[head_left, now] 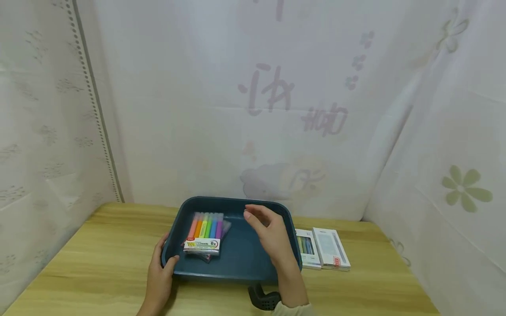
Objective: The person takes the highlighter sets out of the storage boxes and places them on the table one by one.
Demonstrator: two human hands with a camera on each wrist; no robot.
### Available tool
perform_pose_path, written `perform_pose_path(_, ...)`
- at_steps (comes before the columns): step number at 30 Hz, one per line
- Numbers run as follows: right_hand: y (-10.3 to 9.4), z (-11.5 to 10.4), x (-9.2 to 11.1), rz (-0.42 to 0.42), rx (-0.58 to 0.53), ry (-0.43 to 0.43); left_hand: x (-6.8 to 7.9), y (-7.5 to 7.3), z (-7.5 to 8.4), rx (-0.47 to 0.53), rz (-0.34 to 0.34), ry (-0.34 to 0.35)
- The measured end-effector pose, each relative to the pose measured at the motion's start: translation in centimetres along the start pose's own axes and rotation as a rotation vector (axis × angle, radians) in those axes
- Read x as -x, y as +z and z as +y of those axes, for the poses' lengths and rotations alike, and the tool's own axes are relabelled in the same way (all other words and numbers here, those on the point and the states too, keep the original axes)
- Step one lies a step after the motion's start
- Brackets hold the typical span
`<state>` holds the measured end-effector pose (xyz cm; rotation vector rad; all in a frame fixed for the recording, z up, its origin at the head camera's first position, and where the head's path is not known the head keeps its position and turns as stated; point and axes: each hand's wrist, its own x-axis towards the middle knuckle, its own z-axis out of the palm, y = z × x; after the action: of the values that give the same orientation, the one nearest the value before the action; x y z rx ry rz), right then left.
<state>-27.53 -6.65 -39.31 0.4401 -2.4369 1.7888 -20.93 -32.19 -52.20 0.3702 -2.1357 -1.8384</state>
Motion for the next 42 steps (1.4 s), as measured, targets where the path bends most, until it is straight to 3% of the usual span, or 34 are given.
perform_pose_path(7,3.1,2.5,-0.4,0.030,-0.012,0.061,0.2,0.0,-0.4,-0.015,0.004,-0.020)
perform_pose_path(11,4.4,3.4,-0.7,0.076,-0.045,0.104,0.0,0.0,-0.5,-0.027,-0.002,-0.016)
perform_pose_path(16,5.6,4.0,-0.9,0.071,-0.061,0.153,-0.2,0.1,-0.3,-0.025,-0.012,-0.013)
perform_pose_path(26,7.6,5.2,-0.5,0.045,0.090,0.113,-0.1,0.1,-0.1,-0.019,-0.013,-0.016)
perform_pose_path(30,8.0,5.3,-0.3,0.023,0.140,0.137,-0.1,0.1,-0.2,-0.013,-0.009,-0.015)
perform_pose_path(37,8.4,5.4,0.0,-0.041,0.293,0.126,-0.1,0.3,-0.3,-0.006,-0.005,0.005)
perform_pose_path(42,8.7,5.4,0.2,-0.095,0.327,0.125,0.0,0.2,-0.4,-0.001,0.007,0.015)
